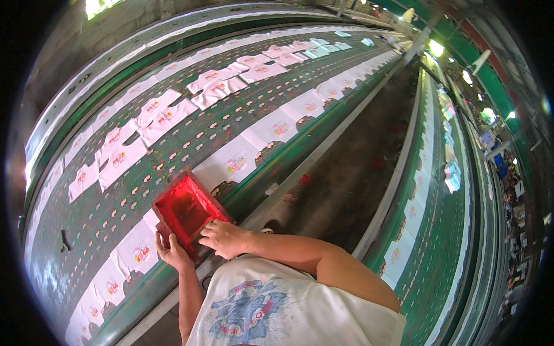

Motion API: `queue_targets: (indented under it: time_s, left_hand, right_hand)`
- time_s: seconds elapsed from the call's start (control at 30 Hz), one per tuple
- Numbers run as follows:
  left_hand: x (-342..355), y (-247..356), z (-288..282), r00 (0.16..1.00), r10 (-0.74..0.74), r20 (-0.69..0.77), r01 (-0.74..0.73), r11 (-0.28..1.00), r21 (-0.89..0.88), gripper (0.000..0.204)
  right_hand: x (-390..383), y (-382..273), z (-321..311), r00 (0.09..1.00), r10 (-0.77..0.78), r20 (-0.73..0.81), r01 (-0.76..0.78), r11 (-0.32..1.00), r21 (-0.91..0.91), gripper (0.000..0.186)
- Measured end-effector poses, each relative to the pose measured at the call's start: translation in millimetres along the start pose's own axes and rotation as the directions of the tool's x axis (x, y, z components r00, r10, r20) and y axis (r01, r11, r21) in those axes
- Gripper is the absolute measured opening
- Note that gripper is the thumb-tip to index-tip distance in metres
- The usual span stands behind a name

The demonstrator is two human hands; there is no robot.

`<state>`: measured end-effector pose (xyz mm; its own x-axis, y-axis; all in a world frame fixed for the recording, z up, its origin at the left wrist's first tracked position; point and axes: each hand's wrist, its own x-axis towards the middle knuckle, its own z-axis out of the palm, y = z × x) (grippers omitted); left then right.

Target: The person uses a red rectangular block to press a design onto white fabric pieces laid out on a long green table. The person repeatedly lifts the block, repositions it, and presses it down on successive fabric sections along the table.

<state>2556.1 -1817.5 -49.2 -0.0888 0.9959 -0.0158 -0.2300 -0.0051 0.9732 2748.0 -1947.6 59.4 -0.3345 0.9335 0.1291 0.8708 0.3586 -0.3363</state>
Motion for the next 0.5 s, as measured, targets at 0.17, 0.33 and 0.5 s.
queue_targets:
  time_s: [0.17,0.33,0.5]
  left_hand:
    - [-9,18,7,0.985,0.137,0.107,-0.148,0.984,0.099,0.087]
    - [-18,38,27,0.995,0.073,0.066,-0.078,0.994,0.079,0.092]
    - [-49,49,96,0.972,0.223,0.077,-0.236,0.927,0.29,0.095]
  right_hand:
    - [-13,32,-15,0.924,0.121,-0.364,-0.018,0.962,0.274,0.05]
    - [-51,89,-5,0.82,0.466,-0.333,-0.195,0.774,0.602,0.045]
    - [-88,136,-22,0.876,0.456,-0.158,-0.188,0.624,0.759,0.042]
